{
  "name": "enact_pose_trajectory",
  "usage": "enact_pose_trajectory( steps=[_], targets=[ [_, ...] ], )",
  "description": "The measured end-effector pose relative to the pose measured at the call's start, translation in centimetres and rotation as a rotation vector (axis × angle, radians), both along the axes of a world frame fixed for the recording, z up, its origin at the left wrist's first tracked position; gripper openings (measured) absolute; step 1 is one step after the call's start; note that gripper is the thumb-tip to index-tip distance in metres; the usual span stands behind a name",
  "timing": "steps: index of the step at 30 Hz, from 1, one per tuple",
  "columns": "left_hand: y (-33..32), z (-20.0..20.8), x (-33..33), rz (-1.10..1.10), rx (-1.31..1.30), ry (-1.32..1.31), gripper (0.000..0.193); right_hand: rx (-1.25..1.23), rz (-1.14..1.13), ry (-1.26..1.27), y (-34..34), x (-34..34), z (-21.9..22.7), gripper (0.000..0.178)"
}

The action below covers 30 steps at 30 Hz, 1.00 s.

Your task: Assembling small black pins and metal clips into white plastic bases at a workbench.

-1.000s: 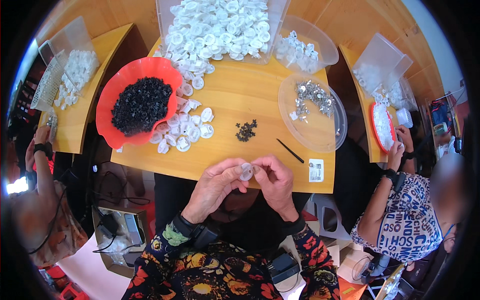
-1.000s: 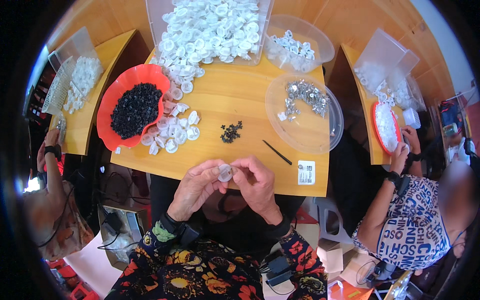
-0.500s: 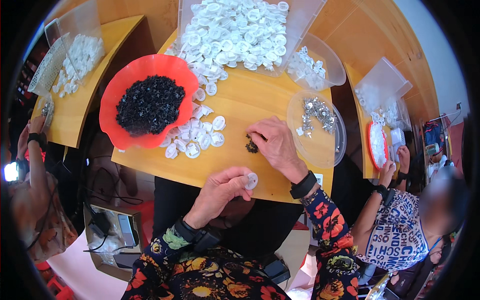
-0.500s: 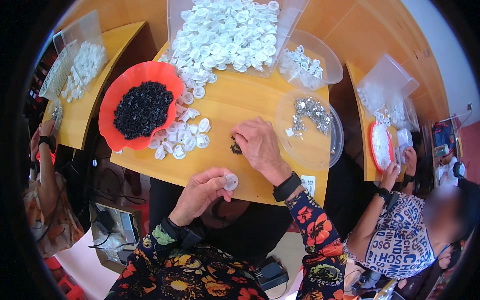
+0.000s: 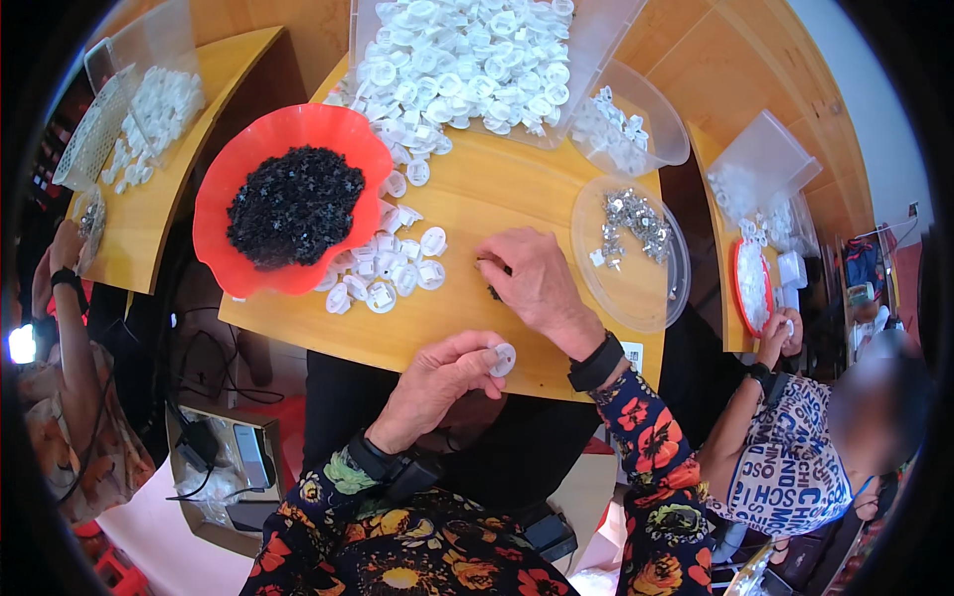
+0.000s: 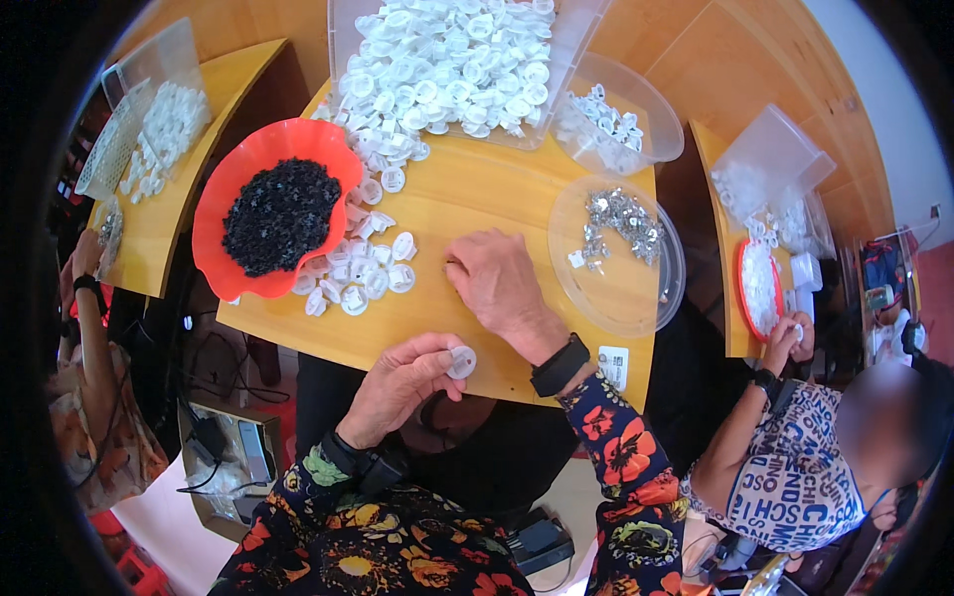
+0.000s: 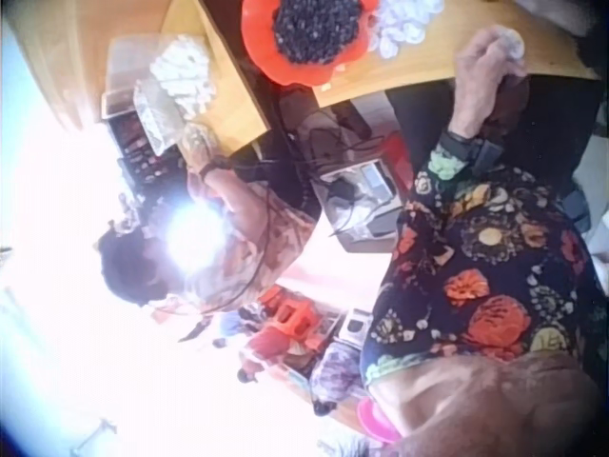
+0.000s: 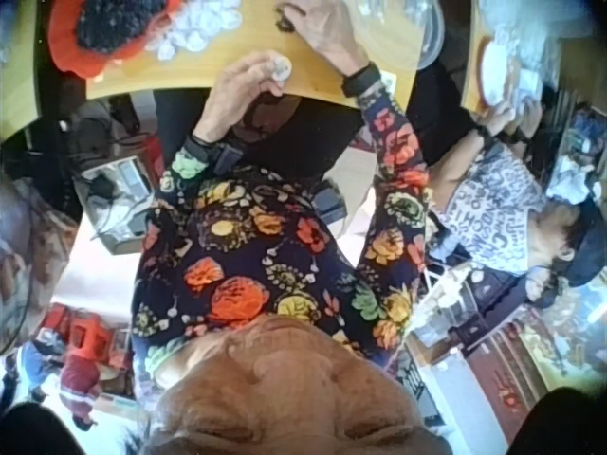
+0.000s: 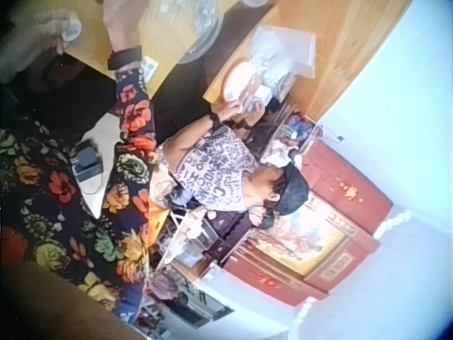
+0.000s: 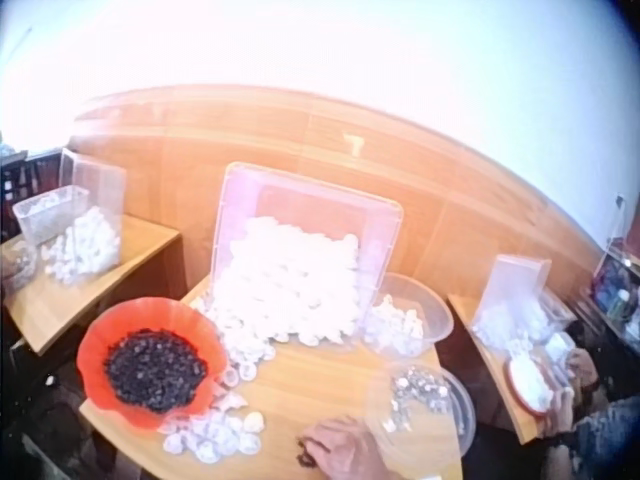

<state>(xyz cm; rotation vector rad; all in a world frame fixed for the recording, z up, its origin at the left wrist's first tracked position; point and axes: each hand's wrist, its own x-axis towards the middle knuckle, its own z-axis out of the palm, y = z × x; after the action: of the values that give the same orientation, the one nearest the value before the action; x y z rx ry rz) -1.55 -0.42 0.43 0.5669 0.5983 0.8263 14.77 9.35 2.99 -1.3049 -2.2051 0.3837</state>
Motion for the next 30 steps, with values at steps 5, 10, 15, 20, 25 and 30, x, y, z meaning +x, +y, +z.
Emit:
enact_pose_trajectory(
  steps=[5, 10, 15, 20, 25, 30],
  targets=[
    [0.0, 0.0, -0.2, 0.023, -0.019, -0.051, 0.025, 0.107, -0.014, -0.199, -0.3, -1.2, 0.2, 0.007],
    [0.1, 0.3, -0.2, 0.033, -0.037, -0.076, 0.025, 0.088, -0.030, -0.192, -0.2, -1.2, -0.1, 0.005],
    [0.1, 0.3, -0.2, 0.045, -0.021, -0.066, 0.025, 0.080, 0.002, -0.244, -0.9, -2.0, 0.0, 0.002],
    [0.1, 0.4, 0.0, 0.057, 0.006, -0.042, 0.027, 0.137, 0.027, -0.241, -1.2, -1.8, -0.2, 0.001],
    [0.1, 0.1, 0.0, 0.051, 0.016, -0.055, 0.029, 0.106, 0.075, -0.070, -1.3, -1.2, -0.1, 0.002],
    [0.2, -0.2, -0.3, 0.082, 0.010, -0.098, 0.032, -0.306, -0.106, 0.499, -4.2, 0.9, 0.8, 0.009]
  ],
)
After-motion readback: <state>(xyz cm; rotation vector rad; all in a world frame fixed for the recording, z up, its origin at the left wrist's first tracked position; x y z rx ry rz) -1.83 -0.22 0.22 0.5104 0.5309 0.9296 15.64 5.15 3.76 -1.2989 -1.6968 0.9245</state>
